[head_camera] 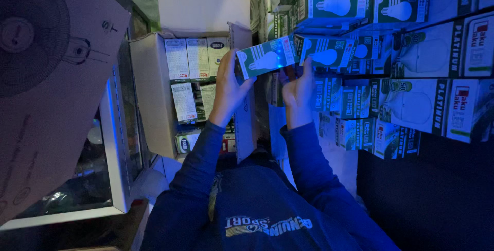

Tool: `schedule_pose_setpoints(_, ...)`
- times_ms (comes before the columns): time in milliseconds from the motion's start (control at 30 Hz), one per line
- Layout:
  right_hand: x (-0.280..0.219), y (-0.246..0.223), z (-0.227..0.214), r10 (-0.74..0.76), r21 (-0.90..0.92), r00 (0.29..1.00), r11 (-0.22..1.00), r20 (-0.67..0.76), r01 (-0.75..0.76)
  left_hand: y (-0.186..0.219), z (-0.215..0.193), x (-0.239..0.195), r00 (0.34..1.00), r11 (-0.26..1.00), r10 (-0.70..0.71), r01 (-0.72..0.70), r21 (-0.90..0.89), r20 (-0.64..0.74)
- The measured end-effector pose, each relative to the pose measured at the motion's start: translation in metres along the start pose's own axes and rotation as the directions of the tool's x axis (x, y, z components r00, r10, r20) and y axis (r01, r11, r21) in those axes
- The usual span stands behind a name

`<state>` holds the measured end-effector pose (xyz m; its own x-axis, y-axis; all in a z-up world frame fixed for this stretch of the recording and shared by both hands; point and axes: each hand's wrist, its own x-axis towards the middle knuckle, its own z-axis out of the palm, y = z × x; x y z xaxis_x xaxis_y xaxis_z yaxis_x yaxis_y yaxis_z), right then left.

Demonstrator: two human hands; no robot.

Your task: The person organizes boxes of light bulbs by removing them from a large shipping carton and placing them onto a shelf among other light bulb products.

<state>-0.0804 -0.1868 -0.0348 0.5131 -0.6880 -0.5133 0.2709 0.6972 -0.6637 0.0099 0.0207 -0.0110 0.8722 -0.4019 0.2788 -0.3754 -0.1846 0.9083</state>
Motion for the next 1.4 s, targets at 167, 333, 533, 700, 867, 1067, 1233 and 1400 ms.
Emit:
schedule_pose_setpoints(167,-0.005,-0.003,0.002,-0.086,-0.028,0.996,0.996,-0.001,0.086,0.012,0.000,0.007,1.000,1.000,-0.007,0.007,-0.011,0.023)
schedule_pose_setpoints(333,0.000,-0.003,-0.002,-0.102,-0.017,0.994,0.995,-0.048,0.101,0.008,0.002,0.012,0.999,0.999,0.044,-0.044,-0.020,0.031)
schedule_pose_setpoints(533,-0.008,-0.002,0.007,-0.224,-0.168,0.969,0.964,-0.102,0.205,0.005,0.003,0.019,0.996,0.997,0.071,-0.071,0.001,0.062)
schedule_pose_setpoints(700,0.002,0.006,0.001,-0.321,-0.215,0.936,0.934,-0.147,0.286,0.008,-0.001,0.023,0.991,0.998,0.066,-0.065,-0.009,0.114)
schedule_pose_setpoints(867,-0.003,0.004,0.006,-0.367,-0.234,0.916,0.916,-0.160,0.326,0.005,0.004,0.029,0.990,0.997,0.080,-0.079,-0.009,0.120)
schedule_pose_setpoints(1067,-0.013,-0.003,0.009,-0.396,-0.236,0.911,0.902,-0.114,0.362,0.001,0.006,0.026,0.988,0.997,0.081,-0.079,-0.020,0.133)
schedule_pose_setpoints(1233,-0.010,0.004,0.001,-0.346,-0.085,0.937,0.936,-0.055,0.340,-0.004,0.010,0.031,0.987,0.996,0.090,-0.087,-0.025,0.135)
schedule_pose_setpoints(1400,-0.012,0.010,-0.004,-0.344,-0.033,0.938,0.938,0.040,0.345,0.001,0.012,0.032,0.988,0.996,0.088,-0.087,-0.014,0.128)
